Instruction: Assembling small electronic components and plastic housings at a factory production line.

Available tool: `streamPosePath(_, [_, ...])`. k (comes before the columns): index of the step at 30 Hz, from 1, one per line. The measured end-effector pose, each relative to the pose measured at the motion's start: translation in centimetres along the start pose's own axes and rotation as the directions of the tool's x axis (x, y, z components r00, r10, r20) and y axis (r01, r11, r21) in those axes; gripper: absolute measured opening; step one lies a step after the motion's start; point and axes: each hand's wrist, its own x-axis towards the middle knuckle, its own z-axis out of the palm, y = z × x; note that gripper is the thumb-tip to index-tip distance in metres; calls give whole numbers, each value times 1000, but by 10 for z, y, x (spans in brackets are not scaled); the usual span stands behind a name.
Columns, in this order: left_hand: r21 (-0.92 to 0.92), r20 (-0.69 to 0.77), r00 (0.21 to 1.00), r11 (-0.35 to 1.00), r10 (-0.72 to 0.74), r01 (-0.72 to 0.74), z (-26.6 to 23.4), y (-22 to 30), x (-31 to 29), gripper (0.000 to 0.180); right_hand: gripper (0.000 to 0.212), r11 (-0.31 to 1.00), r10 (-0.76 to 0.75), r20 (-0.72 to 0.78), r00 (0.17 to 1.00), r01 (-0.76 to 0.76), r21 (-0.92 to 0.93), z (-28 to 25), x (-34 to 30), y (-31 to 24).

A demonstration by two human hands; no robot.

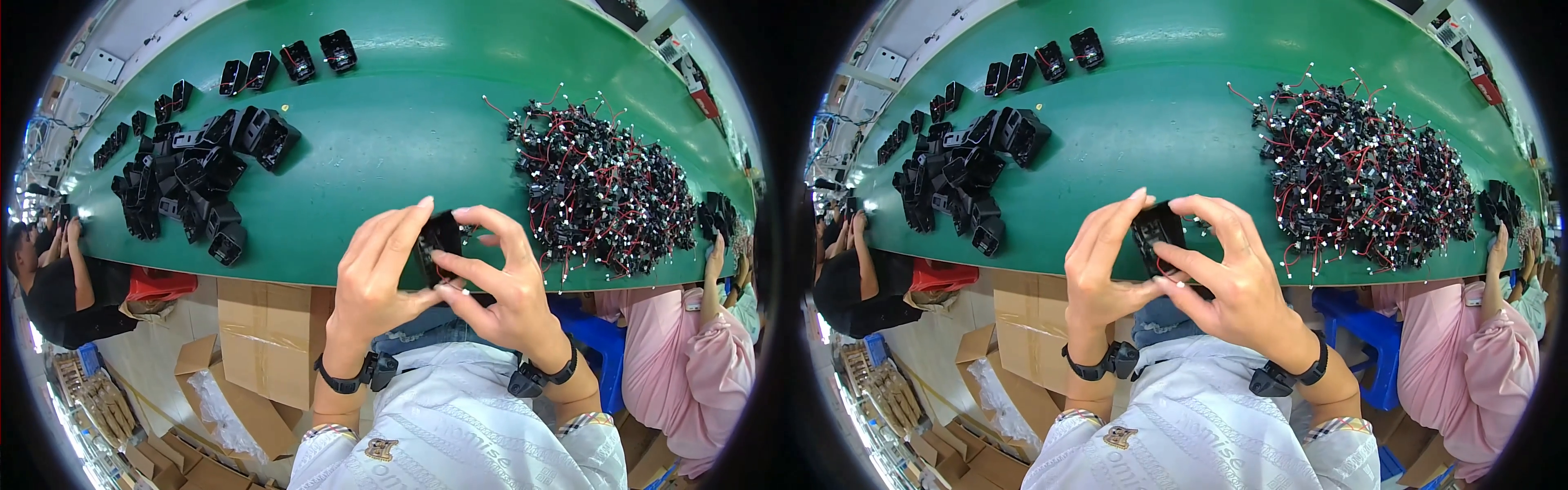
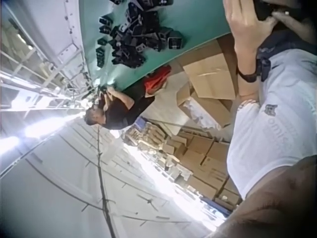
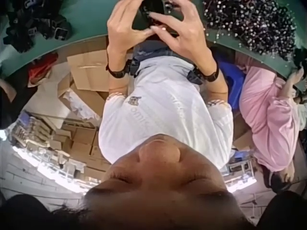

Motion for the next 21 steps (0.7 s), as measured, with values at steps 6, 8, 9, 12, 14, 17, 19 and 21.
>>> streamPosePath(6, [162,-142,986,985,84,-61,25,-2,6,75,30,968,172,-102,980,-150,200,16,3,8])
streamPosePath(8, [176,-182,981,984,69,-37,26,-2,5,78,28,880,267,-32,963,-230,415,20,6,18])
streamPosePath(9, [176,-191,979,984,69,-35,25,-3,6,78,19,686,376,16,926,-290,668,23,5,21])
streamPosePath(12, [48,-167,985,998,45,-38,18,-7,10,86,35,17,352,430,832,-464,885,15,8,38])
streamPosePath(14, [-31,-157,988,999,6,-11,12,-11,9,87,59,-110,373,464,803,-458,882,25,4,32])
streamPosePath(17, [-144,-151,987,989,-63,41,8,-14,5,89,65,-183,367,500,785,-466,866,32,8,26])
streamPosePath(19, [-103,-177,983,994,-51,33,5,-17,4,89,67,-180,372,514,773,-483,857,36,9,25])
streamPosePath(21, [-105,-176,983,994,-60,41,3,-19,2,92,68,-126,322,525,788,-514,849,36,12,28])
